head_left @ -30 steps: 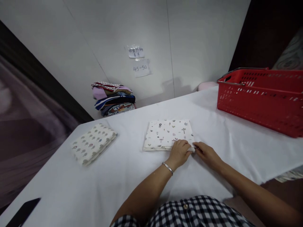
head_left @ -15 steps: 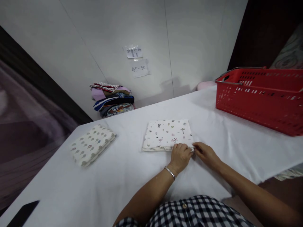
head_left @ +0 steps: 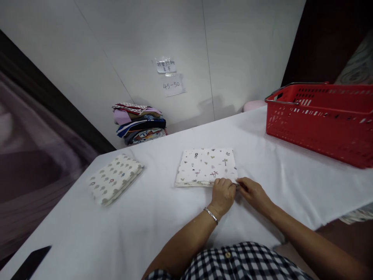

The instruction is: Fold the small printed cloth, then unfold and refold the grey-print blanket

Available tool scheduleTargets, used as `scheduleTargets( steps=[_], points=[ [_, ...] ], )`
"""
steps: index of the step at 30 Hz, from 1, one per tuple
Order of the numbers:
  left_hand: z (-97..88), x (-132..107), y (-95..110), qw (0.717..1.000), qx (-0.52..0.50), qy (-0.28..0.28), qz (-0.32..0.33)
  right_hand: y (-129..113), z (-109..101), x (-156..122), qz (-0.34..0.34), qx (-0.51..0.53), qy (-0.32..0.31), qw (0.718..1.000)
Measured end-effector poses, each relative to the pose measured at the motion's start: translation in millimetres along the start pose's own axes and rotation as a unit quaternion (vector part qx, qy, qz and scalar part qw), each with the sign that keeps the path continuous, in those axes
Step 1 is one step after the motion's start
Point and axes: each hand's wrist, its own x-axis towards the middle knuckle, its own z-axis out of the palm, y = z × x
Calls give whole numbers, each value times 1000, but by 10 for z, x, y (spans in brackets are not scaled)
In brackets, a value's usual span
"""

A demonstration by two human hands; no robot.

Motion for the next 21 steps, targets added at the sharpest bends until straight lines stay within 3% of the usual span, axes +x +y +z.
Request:
scheduleTargets(
  steps=[8, 17, 21],
  points=[
    [-48, -42, 31, 997, -15, -48, -60, 56, 6, -5, 1, 16, 0, 1000],
    [-114, -108, 195, 977, -120, -115, -133, 18, 20, -16, 15, -28, -70, 997],
    [-177, -157, 137, 976, -153, -97, -122, 64, 41, -7, 9, -52, -67, 996]
  ],
)
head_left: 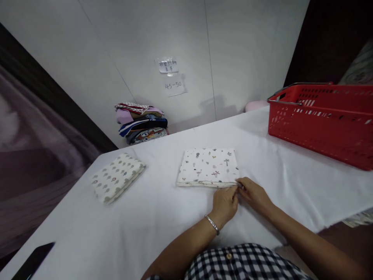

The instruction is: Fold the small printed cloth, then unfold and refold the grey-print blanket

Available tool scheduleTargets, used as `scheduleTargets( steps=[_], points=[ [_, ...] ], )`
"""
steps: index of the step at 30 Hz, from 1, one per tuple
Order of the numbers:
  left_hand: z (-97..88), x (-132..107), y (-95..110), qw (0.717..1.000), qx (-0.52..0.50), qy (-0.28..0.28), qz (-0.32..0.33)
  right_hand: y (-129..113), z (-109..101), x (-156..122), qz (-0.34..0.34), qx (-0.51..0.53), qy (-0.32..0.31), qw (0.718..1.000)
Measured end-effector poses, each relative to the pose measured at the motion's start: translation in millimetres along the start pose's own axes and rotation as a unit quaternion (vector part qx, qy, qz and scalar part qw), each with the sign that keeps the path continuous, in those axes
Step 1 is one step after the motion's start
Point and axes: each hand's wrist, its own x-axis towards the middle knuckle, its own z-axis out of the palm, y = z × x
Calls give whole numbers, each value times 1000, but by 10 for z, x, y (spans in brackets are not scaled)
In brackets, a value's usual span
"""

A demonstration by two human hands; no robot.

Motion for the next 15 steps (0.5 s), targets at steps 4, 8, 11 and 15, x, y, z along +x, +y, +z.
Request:
scheduleTargets(
  steps=[4, 8, 11, 15],
  points=[
    [-165, -13, -220, 998, 39, 50, -7, -2, -22, 16, 0, 9, 1, 1000],
    [-310, 21, -445, 995, 65, 74, -10, -47, -51, 20, 6, -6, 2, 1000],
    [-354, 74, -511, 996, 68, 63, 9, -77, -61, 26, 14, -37, -7, 999],
    [-375, 153, -513, 995, 83, 30, 42, -99, -64, 40, 12, -86, -10, 996]
  ],
)
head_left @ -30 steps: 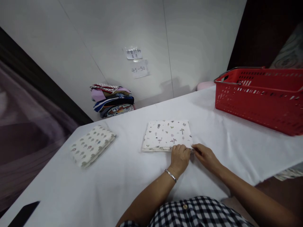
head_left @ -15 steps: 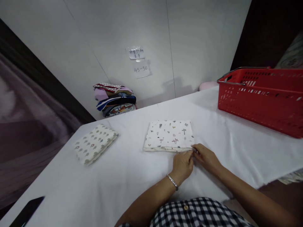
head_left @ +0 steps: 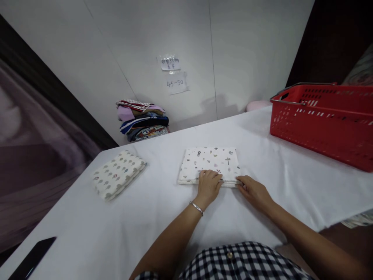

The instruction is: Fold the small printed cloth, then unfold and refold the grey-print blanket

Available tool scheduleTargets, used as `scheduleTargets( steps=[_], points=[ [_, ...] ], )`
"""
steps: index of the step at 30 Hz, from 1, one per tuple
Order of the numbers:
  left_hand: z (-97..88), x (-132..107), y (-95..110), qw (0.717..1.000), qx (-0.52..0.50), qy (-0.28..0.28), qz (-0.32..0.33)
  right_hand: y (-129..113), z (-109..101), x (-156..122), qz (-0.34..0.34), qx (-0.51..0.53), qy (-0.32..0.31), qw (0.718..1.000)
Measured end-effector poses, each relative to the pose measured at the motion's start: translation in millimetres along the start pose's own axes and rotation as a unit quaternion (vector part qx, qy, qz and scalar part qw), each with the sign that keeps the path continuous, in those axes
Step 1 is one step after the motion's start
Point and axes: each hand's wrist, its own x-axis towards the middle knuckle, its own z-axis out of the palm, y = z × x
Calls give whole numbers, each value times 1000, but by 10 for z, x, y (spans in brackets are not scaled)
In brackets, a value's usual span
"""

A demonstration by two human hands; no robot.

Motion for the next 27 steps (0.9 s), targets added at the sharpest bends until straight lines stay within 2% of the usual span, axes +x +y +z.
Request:
scheduleTargets(
  steps=[5, 9, 14, 18, 22, 27],
  points=[
    [-6, 63, -26, 998, 14, -42, 52, -42, -12, 8, -32, -59, 29, 997],
    [7, 93, -32, 997, 32, -37, 63, -53, -11, 18, -76, -57, 67, 993],
    [55, 51, -10, 997, 47, 7, 58, -31, -6, 12, -92, -29, 51, 994],
    [113, -34, -47, 994, 64, -22, 82, -47, -16, 6, -89, -45, 23, 995],
    [137, -61, -87, 993, 77, -36, 84, -89, -20, 54, -117, -77, 45, 989],
    [96, -51, -93, 993, 68, -40, 88, -108, 3, 116, -140, -59, 51, 987]
  ],
)
